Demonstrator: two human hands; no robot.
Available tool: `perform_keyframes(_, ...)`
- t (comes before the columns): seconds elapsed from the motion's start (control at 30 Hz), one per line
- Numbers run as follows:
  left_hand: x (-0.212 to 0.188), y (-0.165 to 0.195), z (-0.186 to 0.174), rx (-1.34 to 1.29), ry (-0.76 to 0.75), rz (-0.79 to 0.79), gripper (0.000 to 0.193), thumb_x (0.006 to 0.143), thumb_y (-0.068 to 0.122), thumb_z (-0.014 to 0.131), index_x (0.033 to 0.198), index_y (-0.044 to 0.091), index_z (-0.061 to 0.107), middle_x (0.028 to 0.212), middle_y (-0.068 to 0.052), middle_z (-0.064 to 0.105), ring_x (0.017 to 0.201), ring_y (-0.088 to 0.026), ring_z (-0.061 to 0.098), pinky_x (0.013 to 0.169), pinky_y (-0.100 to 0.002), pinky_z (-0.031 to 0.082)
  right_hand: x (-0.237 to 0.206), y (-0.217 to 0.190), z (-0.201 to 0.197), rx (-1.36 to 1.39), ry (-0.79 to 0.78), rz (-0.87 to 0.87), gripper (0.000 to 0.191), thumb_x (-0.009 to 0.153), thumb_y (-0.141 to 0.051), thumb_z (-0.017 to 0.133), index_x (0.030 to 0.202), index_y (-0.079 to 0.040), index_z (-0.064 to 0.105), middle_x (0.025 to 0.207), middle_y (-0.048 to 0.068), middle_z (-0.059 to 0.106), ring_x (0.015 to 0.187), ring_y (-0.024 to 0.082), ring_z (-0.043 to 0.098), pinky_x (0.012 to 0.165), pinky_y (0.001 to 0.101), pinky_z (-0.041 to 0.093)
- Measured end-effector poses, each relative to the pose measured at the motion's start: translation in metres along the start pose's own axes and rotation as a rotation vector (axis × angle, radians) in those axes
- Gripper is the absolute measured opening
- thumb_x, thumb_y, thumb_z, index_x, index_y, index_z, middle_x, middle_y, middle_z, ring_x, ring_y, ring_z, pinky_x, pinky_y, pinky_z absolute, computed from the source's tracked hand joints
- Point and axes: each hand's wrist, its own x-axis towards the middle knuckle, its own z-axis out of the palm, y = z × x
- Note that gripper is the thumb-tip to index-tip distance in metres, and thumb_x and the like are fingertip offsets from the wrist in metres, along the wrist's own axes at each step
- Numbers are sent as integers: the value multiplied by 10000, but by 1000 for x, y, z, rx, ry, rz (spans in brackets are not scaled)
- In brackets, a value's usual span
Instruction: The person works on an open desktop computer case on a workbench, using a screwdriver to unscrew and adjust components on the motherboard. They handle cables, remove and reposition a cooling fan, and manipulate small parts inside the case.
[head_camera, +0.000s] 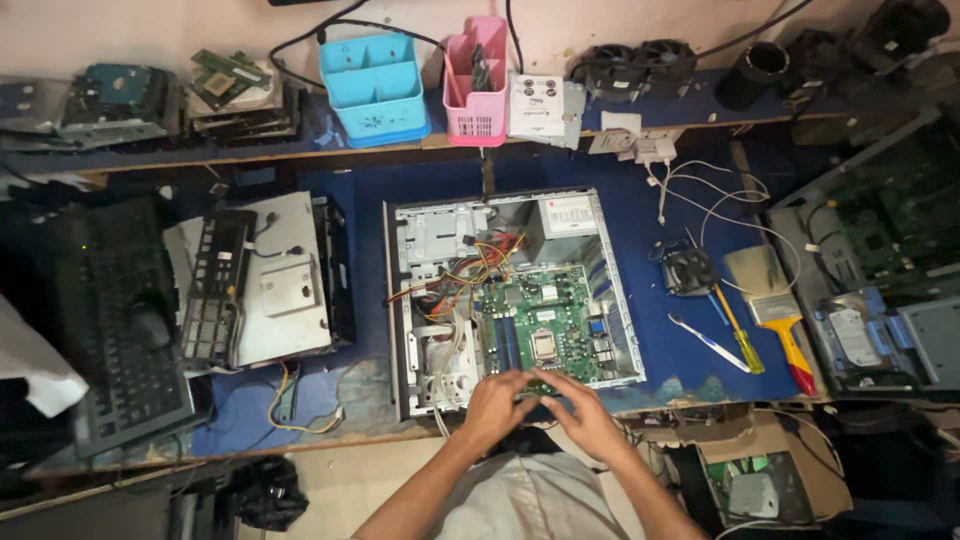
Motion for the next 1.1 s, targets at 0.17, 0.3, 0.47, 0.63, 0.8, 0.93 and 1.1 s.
perform_keyframes(0.17,2,2,-5,18,-48,102,238,915,224,725,1064,38,729,1062,-144,729,965,-365,693,849,-445,558,-2,1,-8,-53,-58,35,356,930,-32,650,1286,-21,657,1259,142,735,1165,283,712,985,365,538)
perform_keyframes(0.3,2,10,-10,12,-18,99,277,873,195,721,1097,32,708,1079,-153,721,975,-378,683,855,-460,537,-13,-1,16,-76,231,55,310,891,-35,716,1200,-21,702,1171,134,756,1064,259,741,920,345,565)
perform_keyframes(0.47,1,3,-3,-62,22,-26,291,835,191,750,1058,15,688,1077,-164,713,1009,-382,689,873,-445,550,-12,1,39,-111,364,93,282,869,-61,775,1141,-27,707,1135,124,751,1008,241,733,903,336,570)
perform_keyframes(0.63,-7,-16,11,-6,19,65,314,851,177,744,1124,22,730,1186,-182,717,1057,-395,684,950,-460,530,-9,-5,19,-69,120,-64,368,930,-27,666,1296,-4,641,1281,171,691,1177,302,672,988,388,519)
perform_keyframes(0.8,1,-20,2,-16,-114,91,338,866,173,720,1166,15,726,1186,-184,718,1090,-386,675,983,-460,513,-1,-10,0,-138,-121,54,456,927,-31,635,1381,-27,594,1275,184,670,1124,349,662,946,388,527)
perform_keyframes(0.93,7,-4,-15,-56,-116,137,336,868,150,704,1175,15,712,1168,-176,716,1093,-378,658,962,-468,505,-3,-9,7,-160,48,-15,348,903,-26,693,1250,-35,670,1200,157,701,1066,327,696,904,366,556)
perform_keyframes(1.1,4,19,-15,8,-3,-24,322,808,208,781,1004,-12,650,1002,-189,662,986,-400,629,856,-497,503,-18,-5,32,-111,357,146,290,851,-44,765,1131,-21,692,1097,127,718,964,245,721,761,325,599)
